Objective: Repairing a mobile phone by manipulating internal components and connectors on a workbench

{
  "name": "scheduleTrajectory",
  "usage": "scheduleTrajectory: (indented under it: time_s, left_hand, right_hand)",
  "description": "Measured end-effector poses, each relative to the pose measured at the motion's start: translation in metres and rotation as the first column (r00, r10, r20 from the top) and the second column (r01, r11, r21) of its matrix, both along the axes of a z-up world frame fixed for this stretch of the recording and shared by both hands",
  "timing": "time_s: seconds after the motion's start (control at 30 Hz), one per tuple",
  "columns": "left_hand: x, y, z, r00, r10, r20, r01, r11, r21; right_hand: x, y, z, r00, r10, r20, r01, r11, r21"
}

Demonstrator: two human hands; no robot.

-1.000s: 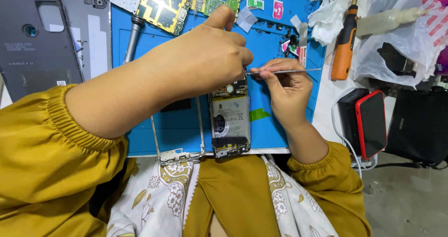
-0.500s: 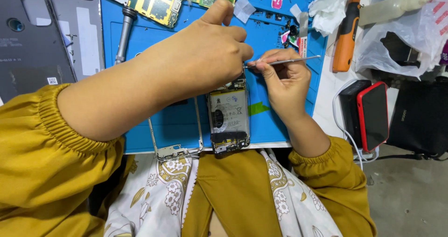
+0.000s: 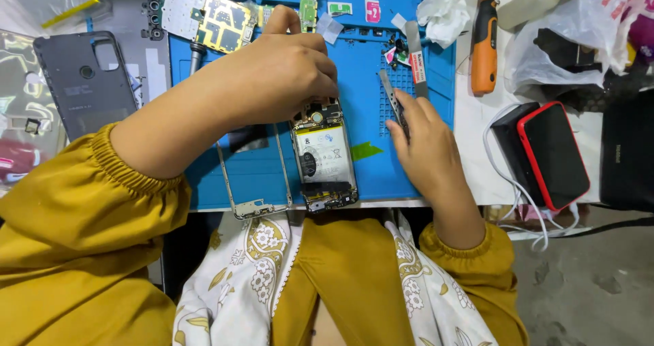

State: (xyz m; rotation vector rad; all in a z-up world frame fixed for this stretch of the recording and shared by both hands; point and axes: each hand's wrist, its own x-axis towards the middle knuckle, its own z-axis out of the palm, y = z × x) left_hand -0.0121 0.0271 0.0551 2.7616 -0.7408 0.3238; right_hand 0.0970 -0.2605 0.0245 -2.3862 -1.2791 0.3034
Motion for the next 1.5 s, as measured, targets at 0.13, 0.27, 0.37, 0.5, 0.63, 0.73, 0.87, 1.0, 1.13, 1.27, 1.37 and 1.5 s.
scheduleTrajectory:
  time_s: [0.13, 0.27, 0.37, 0.5, 0.63, 0.73, 0.87, 1.0, 1.13, 1.27, 1.37, 1.5]
  left_hand:
    - [-0.004, -0.012, 0.003, 0.999, 0.043, 0.006, -0.043, 0.996, 0.077]
    - [-0.018, -0.038, 0.003, 0.982, 0.181, 0.06, -0.186, 0.978, 0.09]
    - [-0.03, -0.052, -0.002, 0.985, 0.171, 0.011, -0.172, 0.985, 0.034]
    - [-0.037, -0.061, 0.003, 0.975, 0.222, 0.001, -0.22, 0.967, 0.125]
    - [-0.038, -0.061, -0.001, 0.972, 0.23, 0.041, -0.233, 0.965, 0.124]
    - [-0.036, -0.057, -0.007, 0.973, 0.213, 0.087, -0.221, 0.97, 0.1]
    - [-0.033, -0.055, -0.007, 0.974, 0.204, 0.098, -0.214, 0.971, 0.104]
    - [-0.032, -0.051, -0.01, 0.976, 0.184, 0.117, -0.195, 0.977, 0.089]
    - [-0.03, -0.051, -0.011, 0.973, 0.178, 0.144, -0.188, 0.981, 0.055]
    - [-0.031, -0.05, -0.01, 0.966, 0.19, 0.178, -0.205, 0.977, 0.068]
    - [-0.032, -0.049, -0.014, 0.96, 0.187, 0.208, -0.203, 0.977, 0.058]
    - [-0.034, -0.051, -0.012, 0.947, 0.172, 0.272, -0.204, 0.974, 0.097]
  right_hand:
    - [-0.016, 0.004, 0.011, 0.934, 0.005, 0.357, -0.049, 0.992, 0.114]
    - [-0.035, 0.0, 0.012, 0.919, 0.04, 0.392, -0.124, 0.974, 0.191]
    - [-0.04, 0.0, -0.01, 0.899, 0.072, 0.432, -0.17, 0.967, 0.192]
    - [-0.04, 0.001, -0.026, 0.918, 0.096, 0.384, -0.202, 0.947, 0.248]
    - [-0.041, 0.001, -0.03, 0.936, 0.105, 0.337, -0.2, 0.945, 0.26]
    - [-0.041, 0.002, -0.027, 0.931, 0.111, 0.348, -0.206, 0.946, 0.25]
    - [-0.043, 0.0, -0.024, 0.929, 0.12, 0.351, -0.208, 0.952, 0.224]
    - [-0.043, 0.001, -0.024, 0.925, 0.127, 0.358, -0.204, 0.961, 0.185]
    - [-0.043, 0.002, -0.019, 0.944, 0.165, 0.285, -0.218, 0.962, 0.164]
    - [-0.044, 0.002, -0.022, 0.948, 0.156, 0.277, -0.204, 0.966, 0.156]
    - [-0.044, 0.001, -0.019, 0.957, 0.15, 0.248, -0.193, 0.968, 0.161]
    - [-0.045, 0.001, -0.015, 0.959, 0.154, 0.238, -0.199, 0.964, 0.179]
